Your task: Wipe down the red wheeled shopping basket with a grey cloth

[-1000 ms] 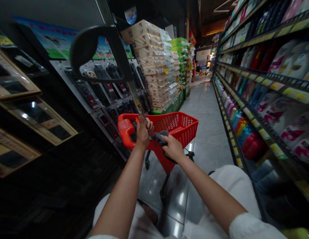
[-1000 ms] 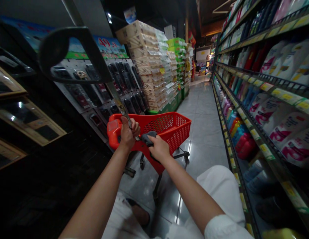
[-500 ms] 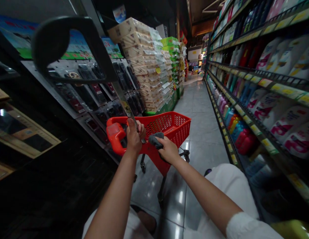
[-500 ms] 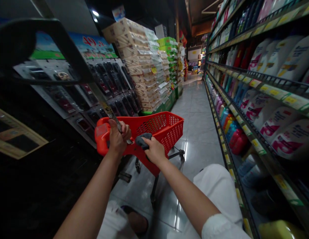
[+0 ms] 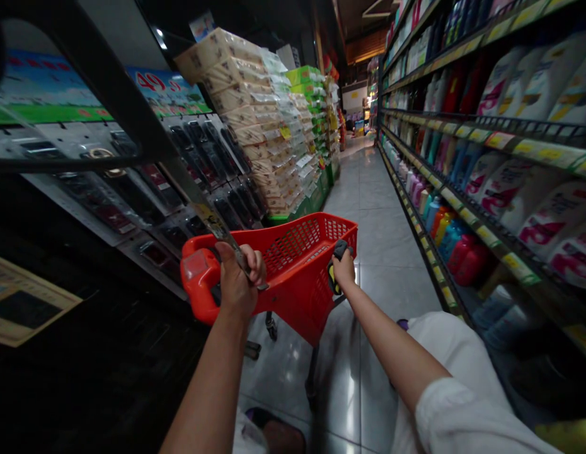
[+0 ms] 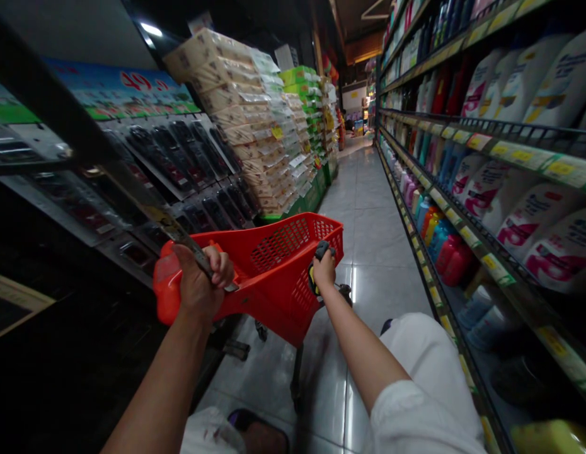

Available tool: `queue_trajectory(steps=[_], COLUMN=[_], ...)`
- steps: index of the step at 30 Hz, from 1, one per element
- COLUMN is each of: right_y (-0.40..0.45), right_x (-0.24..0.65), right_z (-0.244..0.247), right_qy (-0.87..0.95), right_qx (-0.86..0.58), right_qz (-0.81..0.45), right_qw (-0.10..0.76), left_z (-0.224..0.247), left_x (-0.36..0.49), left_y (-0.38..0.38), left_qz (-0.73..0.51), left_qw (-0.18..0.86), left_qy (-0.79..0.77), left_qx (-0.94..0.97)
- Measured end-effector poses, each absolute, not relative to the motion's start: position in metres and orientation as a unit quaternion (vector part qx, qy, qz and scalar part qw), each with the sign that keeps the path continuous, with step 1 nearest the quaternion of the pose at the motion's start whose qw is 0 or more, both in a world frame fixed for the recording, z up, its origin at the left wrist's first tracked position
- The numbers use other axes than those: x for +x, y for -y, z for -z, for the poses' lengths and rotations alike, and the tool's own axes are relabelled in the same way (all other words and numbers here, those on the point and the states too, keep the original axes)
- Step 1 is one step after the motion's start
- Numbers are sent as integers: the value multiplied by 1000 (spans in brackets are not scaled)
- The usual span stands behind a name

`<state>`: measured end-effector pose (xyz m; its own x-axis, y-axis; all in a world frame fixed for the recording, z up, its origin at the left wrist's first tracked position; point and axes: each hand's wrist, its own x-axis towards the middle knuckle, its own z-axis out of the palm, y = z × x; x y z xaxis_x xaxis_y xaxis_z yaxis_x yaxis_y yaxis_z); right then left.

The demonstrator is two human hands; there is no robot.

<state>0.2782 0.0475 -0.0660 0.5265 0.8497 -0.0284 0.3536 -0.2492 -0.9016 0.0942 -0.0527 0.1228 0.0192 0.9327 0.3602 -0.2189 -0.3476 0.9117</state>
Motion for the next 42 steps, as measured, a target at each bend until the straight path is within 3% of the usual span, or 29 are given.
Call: queue_trajectory(steps=[8,11,18,27,36,42], right_y=[17,27,10,39,55,7], right_x=[206,208,234,206,212,247], right_z=[53,48,40,25,53,89], right_qy=[531,596,558,569,713,492], right_qx=[-649,-624,-719,-688,-490,-641], right_qz=[-247,-231,-247,-218,-164,-227], right_qw=[486,449,333,395,474,543], left_z=[-123,-122,-119,-118,-122,-122], left_x=[96,99,105,104,104,103], left_y=[43,40,42,43,46,50], left_qz=[-605,-609,-616,-620,-612,-616], left_qw=[474,468,471,470,480,466], left_qy=[-329,-331,-328,-323,-328,-328], left_qx=[549,547,539,539,536,544])
